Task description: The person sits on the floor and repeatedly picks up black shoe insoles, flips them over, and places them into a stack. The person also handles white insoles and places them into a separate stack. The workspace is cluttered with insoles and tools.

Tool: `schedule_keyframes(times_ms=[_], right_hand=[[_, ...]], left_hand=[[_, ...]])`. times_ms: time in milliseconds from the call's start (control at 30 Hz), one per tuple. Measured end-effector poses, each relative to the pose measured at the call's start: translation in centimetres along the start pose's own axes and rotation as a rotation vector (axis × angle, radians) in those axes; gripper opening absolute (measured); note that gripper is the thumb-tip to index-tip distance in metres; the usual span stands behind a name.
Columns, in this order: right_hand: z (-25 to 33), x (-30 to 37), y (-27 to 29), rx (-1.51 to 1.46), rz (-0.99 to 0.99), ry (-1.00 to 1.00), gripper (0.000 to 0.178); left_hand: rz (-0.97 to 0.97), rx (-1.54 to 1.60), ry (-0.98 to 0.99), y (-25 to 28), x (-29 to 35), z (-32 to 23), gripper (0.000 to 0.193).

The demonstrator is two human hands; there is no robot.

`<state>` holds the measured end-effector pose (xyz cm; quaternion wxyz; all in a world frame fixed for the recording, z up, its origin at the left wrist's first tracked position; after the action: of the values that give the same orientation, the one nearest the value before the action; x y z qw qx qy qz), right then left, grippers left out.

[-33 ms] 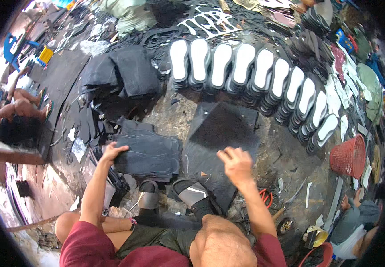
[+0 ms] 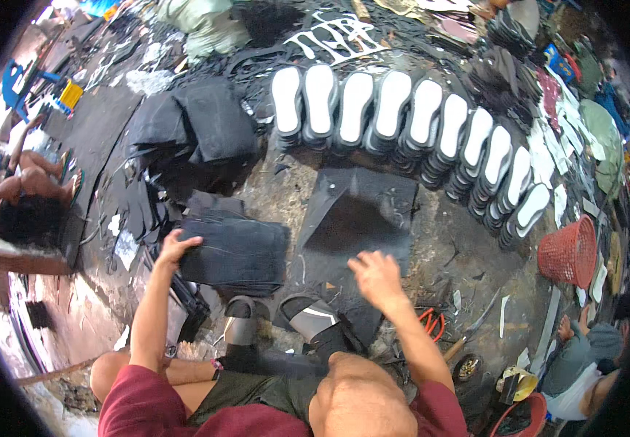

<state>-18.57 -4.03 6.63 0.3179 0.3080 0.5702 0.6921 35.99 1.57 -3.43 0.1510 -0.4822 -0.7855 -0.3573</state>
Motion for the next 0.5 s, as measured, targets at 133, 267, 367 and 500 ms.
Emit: schedule_keyframes(times_ms=[133, 267, 367, 500], right_hand=[[-1.9, -5.2, 2.8, -0.352, -0.319, -0.061, 0.044], [-9.3, -18.3, 10.3, -0.392, -0.740, -0.301, 0.046], [-15.1, -24.8, 9.9, -0.239, -0.533, -0.611, 0.083], [-18.0, -27.0, 8.0, -0.155, -0.237, -0.811, 0.094]], left_hand=[[-0.056, 0.178, -0.079, 6.8, -0.4, -2.6, 0.086], [-0.285, -0.123, -0.004, 10.1, -2.7, -0.1, 0.088], [-0.250, -0.397, 0.053, 8.5, -5.5, 4.0, 0.092], [-0.688, -0.447, -0.314, 5.6, -0.8, 0.5, 0.068]])
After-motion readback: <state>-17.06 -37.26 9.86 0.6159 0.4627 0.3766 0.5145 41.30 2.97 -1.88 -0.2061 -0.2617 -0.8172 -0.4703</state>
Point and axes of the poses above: each hand's wrist, its own x-axis away from the middle knuckle, its own y-axis out of the back of the hand, z = x × y, the point moved 8 cm from there along -x, towards the middle knuckle
